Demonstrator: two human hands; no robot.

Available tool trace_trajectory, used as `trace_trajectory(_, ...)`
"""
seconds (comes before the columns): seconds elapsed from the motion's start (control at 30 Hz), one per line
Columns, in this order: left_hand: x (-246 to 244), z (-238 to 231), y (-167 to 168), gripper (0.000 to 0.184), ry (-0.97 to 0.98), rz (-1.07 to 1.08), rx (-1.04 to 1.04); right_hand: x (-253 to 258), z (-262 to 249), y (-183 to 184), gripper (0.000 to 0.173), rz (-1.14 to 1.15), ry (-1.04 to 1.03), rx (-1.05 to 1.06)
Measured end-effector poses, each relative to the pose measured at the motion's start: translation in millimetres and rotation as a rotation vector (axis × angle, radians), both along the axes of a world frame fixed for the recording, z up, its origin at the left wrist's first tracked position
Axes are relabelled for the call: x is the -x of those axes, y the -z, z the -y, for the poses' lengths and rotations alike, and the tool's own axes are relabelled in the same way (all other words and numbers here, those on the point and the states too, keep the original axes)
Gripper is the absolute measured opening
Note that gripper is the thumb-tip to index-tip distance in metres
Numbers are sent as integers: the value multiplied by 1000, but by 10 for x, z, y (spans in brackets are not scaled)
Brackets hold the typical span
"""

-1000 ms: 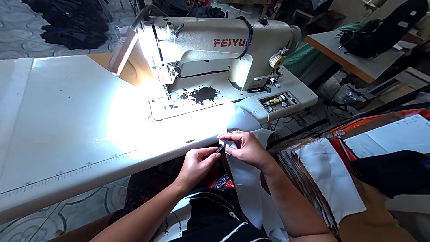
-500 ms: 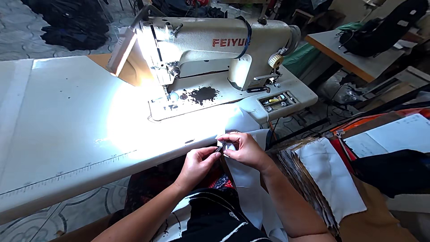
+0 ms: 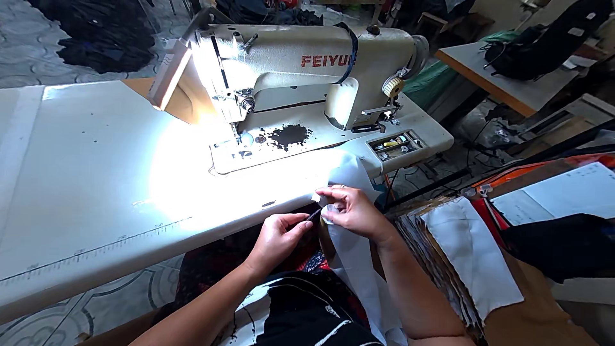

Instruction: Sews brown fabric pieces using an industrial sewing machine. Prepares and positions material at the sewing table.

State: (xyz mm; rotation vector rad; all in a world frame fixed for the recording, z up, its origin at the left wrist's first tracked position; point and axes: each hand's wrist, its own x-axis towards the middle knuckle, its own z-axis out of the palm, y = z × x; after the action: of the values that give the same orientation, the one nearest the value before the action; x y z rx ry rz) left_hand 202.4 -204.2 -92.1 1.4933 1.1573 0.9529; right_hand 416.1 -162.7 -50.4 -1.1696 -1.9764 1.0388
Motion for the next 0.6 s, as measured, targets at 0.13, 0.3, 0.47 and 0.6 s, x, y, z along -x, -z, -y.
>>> trace_trajectory(0.13, 55, -112, -155, 36, 5, -403, -149, -416, -55, -179, 16, -148, 326, -310)
trace_trajectory(0.3, -23, -651, -202, 19, -53, -493, -446, -729, -33, -327, 25, -278, 492, -423)
trace_trajectory(0.47, -133, -1002, -83, 76, -115, -534, -736, -710, 36, -371, 20, -162, 399, -295)
trace_trajectory(0.6, -437, -621, -384, 81, -23, -400, -949, -425, 87, -522, 18, -219, 148, -151)
